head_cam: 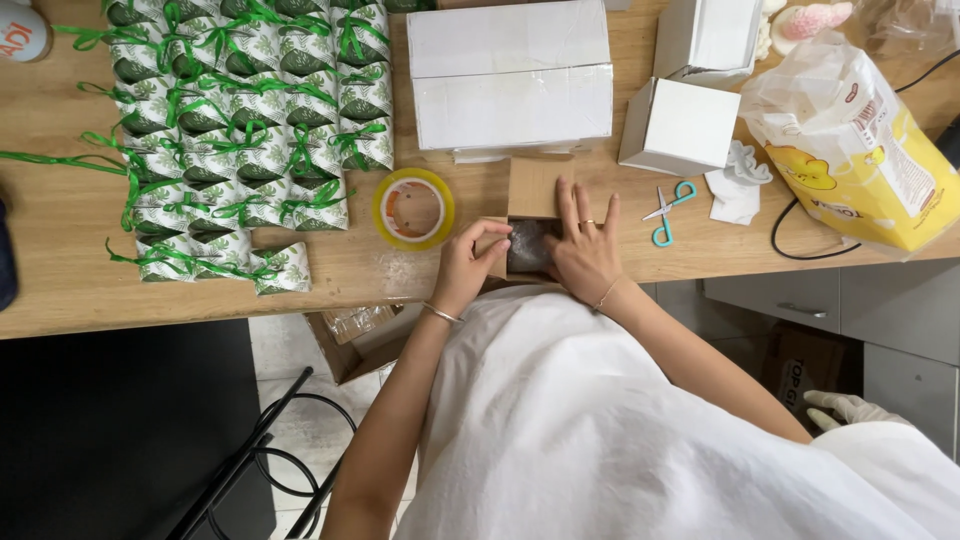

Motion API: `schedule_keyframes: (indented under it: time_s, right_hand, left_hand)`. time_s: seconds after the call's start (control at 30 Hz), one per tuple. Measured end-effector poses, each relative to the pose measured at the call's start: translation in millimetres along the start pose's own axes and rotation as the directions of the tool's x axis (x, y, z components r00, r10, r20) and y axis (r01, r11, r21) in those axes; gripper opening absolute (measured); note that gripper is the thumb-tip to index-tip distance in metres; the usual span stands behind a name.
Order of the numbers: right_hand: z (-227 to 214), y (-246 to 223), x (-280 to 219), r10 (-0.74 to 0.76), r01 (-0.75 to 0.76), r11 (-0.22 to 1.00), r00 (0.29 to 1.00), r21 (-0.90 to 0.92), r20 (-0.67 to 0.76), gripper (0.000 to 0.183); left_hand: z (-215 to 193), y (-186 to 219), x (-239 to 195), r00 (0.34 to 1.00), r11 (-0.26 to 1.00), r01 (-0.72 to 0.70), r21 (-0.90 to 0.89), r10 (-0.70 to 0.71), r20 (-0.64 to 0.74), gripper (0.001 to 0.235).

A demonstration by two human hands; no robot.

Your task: Packaging small items wrapped in green paper into small cardboard boxes using bubble wrap.

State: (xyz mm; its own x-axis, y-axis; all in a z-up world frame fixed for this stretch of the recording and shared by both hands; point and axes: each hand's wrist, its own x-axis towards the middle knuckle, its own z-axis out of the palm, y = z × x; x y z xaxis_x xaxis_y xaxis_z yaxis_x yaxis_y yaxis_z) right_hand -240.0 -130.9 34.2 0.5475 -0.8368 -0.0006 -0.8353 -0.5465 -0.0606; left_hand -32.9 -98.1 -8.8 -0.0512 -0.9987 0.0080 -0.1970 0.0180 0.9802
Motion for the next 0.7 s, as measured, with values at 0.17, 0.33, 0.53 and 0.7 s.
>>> schedule_keyframes:
  time_s: [0.17, 0.33, 0.53, 0.7]
  right_hand:
    - [-24, 20, 6, 0.085, -0.063, 0.947, 0.995, 0.314, -0.058, 0.007]
    - [-27, 61, -1, 0.397, -0.062, 0.311, 0.915, 0.948, -0.07, 0.011]
    - [-99, 41, 11, 0.503, -0.022, 0.386, 0.843, 0.922, -0.191, 0.019]
    - [-142, 1, 26, 0.117, 0.221, 0.754, 0.881, 0.618, -0.458, 0.019]
  left_hand:
    - [-4, 21, 2, 0.996, 0.997, 0.001, 0.073, 0.005, -0.09, 0.014]
    - [-11, 34, 17, 0.977, 0.974, -0.053, 0.219, 0.096, -0.192, 0.013]
    - [-17, 95, 32, 0.94, 0.845, -0.155, 0.512, 0.285, -0.187, 0.027]
    - [-4, 161, 51, 0.99, 0.96, -0.09, -0.266, 0.056, -0.131, 0.052]
